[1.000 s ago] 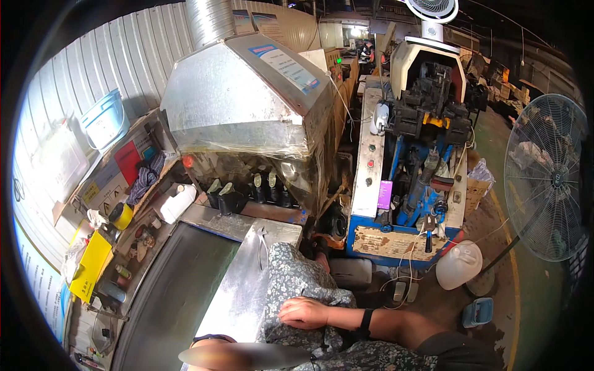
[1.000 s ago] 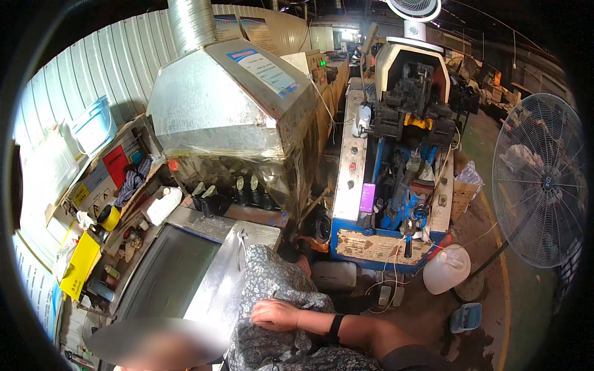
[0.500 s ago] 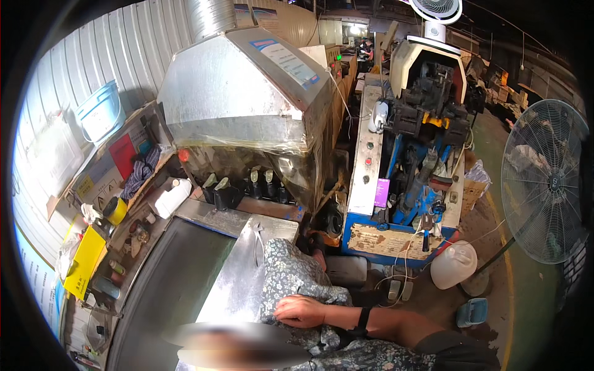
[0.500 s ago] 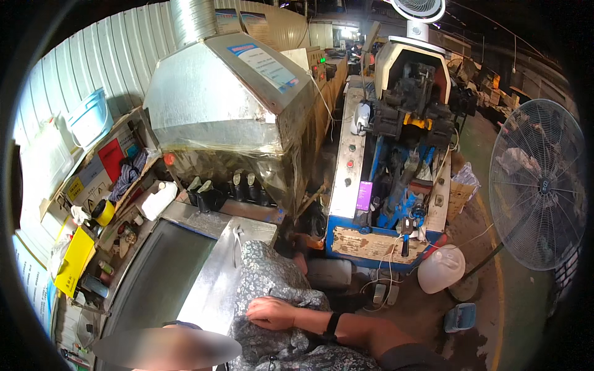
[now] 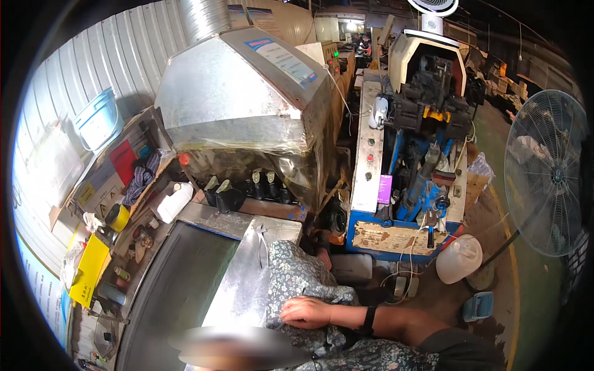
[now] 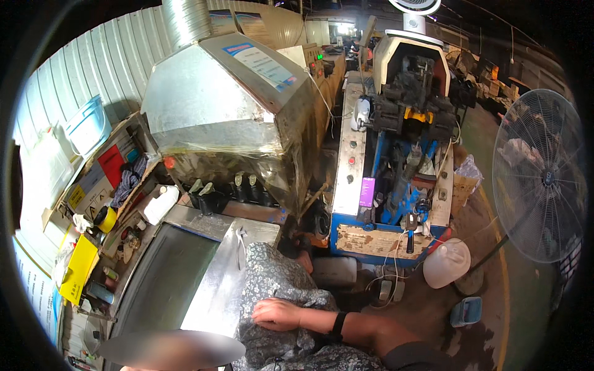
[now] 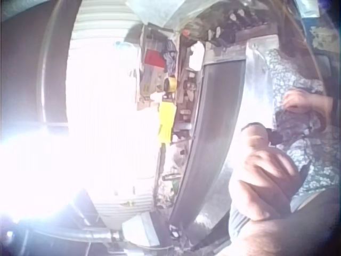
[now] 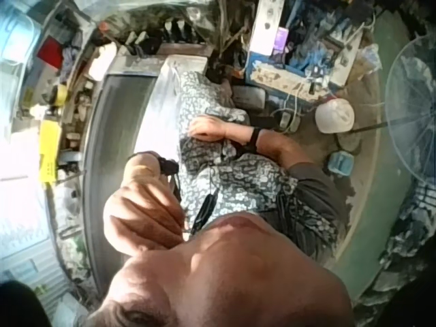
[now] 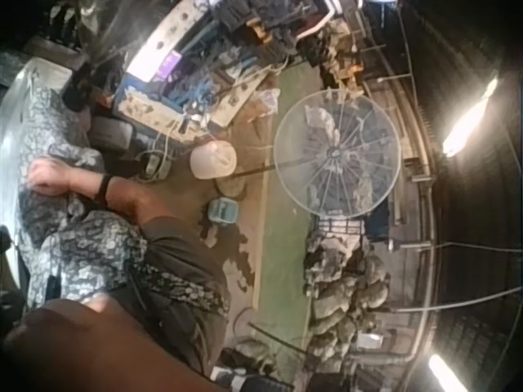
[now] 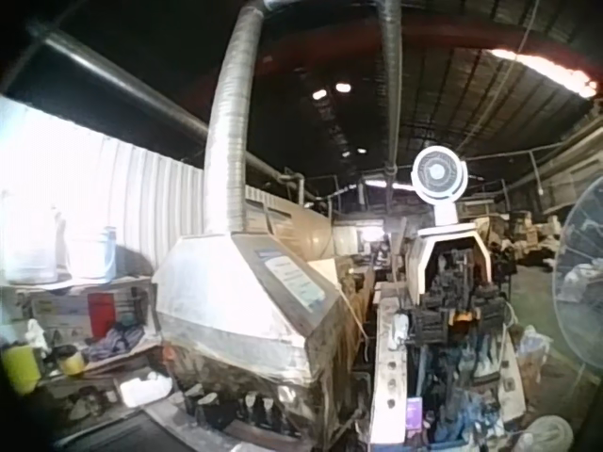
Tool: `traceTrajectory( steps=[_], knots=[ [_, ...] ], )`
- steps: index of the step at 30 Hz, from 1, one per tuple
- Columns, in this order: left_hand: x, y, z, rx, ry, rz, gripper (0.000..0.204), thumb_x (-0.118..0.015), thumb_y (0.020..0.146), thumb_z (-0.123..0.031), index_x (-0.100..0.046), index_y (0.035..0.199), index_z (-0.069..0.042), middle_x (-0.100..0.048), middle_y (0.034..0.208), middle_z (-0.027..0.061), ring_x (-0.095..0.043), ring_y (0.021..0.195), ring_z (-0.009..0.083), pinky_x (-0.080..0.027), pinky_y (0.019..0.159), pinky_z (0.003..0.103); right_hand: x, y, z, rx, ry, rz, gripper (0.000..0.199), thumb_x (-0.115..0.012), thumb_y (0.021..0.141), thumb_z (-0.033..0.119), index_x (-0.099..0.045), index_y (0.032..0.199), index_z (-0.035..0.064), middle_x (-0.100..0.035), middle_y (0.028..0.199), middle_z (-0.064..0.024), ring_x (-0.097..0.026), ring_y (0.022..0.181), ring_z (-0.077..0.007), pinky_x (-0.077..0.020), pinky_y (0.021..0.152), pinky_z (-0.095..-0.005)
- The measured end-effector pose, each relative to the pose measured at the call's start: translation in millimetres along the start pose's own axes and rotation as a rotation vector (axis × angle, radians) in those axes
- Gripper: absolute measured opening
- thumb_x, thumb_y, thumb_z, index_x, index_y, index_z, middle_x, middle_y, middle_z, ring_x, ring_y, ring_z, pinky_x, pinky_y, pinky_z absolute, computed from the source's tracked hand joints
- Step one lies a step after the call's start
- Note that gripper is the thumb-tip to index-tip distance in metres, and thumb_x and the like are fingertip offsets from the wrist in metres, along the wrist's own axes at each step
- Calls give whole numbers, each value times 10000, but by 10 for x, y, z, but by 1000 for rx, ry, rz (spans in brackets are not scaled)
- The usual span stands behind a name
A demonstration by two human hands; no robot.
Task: The person picks up a shoe from a conveyor belt, presses a white insert into it by hand, and places it onto a rack inside a machine.
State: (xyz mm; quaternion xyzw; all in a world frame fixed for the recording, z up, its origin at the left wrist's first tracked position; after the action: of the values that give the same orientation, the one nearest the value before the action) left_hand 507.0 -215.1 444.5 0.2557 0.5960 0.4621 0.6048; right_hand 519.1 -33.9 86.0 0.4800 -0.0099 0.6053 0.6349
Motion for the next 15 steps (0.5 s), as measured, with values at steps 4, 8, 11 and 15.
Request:
traceTrajectory(
  steps=[4, 8, 11, 15],
  knots=[
    [250, 124, -123, 422, 978, 431, 142, -572, 963, -114, -618, 951, 19, -673, 755, 198, -643, 597, 241, -549, 560, 296, 14, 5, -4, -21, 18, -2, 131, -681, 892, 150, -710, 993, 72, -702, 1107, -77, -620, 1099, -283, -493, 920, -405],
    [389, 92, -79, 187, 1096, 620, 166, -591, 974, -142, -595, 1033, 13, -682, 786, 182, -650, 628, 235, -547, 565, 293, 34, 22, 21, -30, 30, -15, 135, -678, 892, 167, -713, 981, 71, -704, 1096, -74, -618, 1098, -286, -493, 922, -411],
    [349, -70, -4, 106, 1206, 544, 333, -607, 985, -232, -496, 1213, -16, -683, 862, 170, -637, 655, 216, -534, 560, 288, 22, -13, -17, -20, 22, -19, 131, -674, 894, 169, -713, 968, 68, -707, 1086, -77, -621, 1090, -287, -496, 917, -413],
    [415, 27, 244, 10, 1339, 319, 538, -603, 990, -288, -324, 1404, -85, -644, 934, 142, -615, 681, 213, -515, 607, 303, 35, 0, -11, -32, 44, -17, 122, -674, 892, 164, -710, 955, 65, -706, 1087, -78, -620, 1090, -288, -496, 913, -413]
  ],
)
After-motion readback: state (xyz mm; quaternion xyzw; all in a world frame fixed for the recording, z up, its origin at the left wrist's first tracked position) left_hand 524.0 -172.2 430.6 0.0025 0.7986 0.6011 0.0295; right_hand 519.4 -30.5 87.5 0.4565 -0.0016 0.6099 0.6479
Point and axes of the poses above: each hand's wrist, its own y-axis towards the middle knuckle, its own x-axis out of the back of the hand, z = x × y, the point moved 1 cm from there along y, towards the middle knuckle
